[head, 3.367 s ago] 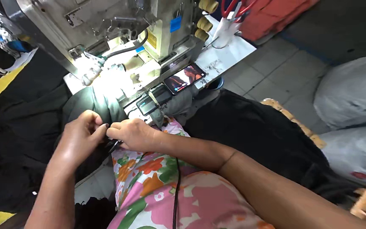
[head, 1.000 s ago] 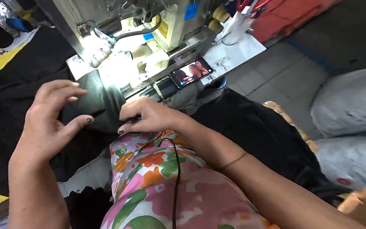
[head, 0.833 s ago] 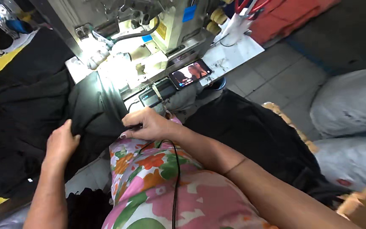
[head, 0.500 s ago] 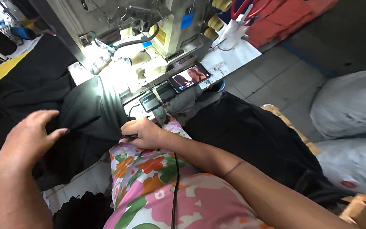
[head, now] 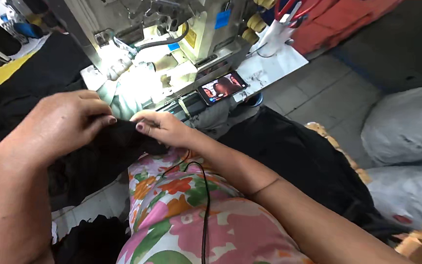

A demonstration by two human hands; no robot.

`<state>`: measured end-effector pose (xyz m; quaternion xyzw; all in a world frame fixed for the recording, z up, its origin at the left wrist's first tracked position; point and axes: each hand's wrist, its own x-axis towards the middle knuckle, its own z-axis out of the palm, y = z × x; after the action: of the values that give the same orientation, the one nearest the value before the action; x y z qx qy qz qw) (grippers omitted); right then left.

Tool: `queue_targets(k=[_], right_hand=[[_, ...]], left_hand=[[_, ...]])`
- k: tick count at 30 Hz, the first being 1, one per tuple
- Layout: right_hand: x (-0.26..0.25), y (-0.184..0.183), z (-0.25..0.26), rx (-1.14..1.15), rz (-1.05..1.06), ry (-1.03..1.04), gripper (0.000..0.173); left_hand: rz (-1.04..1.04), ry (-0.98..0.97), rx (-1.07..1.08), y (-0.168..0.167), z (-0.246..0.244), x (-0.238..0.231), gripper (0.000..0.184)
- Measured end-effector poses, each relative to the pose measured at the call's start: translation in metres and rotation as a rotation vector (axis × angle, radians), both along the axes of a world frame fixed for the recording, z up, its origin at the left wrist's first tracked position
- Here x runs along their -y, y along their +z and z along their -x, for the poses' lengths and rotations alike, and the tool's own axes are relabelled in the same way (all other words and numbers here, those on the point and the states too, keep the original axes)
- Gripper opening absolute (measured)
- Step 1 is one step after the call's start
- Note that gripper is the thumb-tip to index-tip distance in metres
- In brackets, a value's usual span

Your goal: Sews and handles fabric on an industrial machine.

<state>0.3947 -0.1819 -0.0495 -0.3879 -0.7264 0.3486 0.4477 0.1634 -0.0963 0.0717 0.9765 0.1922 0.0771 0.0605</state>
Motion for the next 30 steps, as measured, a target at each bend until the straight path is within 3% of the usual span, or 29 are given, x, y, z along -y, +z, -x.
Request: queue_targets(k=[3, 6, 9, 11, 14, 20, 30], right_hand=[[-0.005, -0.001, 0.002, -0.052, 0.016, -0.089, 0.022], [0.0, -0.01, 0.003, -0.024, 0.081, -0.004, 0.018], [0.001, -0.024, 0.001, -0.037, 0.167, 0.001, 0.016], [-0.002, -0.028, 0.0, -0.077, 0.176, -0.024, 0.014], [-0.01, -0.026, -0.002, -0.117, 0.145, -0.023, 0.011], [-0.023, -0.025, -0.006, -0.004, 0.031, -0.055, 0.012], [-0.032, -0.034, -0.008, -0.044, -0.047, -0.083, 0.01]], left_hand=[[0.003, -0.02, 0.052, 0.015, -0.001, 0.002, 0.03], [0.107, -0.069, 0.001, 0.008, -0.008, 0.002, 0.023], [0.029, 0.118, -0.178, -0.002, -0.011, -0.008, 0.012], [-0.028, 0.17, -0.152, -0.001, -0.008, -0.01, 0.013], [-0.027, 0.056, -0.06, 0.007, -0.009, -0.002, 0.018], [-0.142, 0.141, -0.093, 0.006, -0.015, 0.013, 0.02], [-0.165, 0.176, -0.105, 0.001, -0.027, 0.024, 0.022]])
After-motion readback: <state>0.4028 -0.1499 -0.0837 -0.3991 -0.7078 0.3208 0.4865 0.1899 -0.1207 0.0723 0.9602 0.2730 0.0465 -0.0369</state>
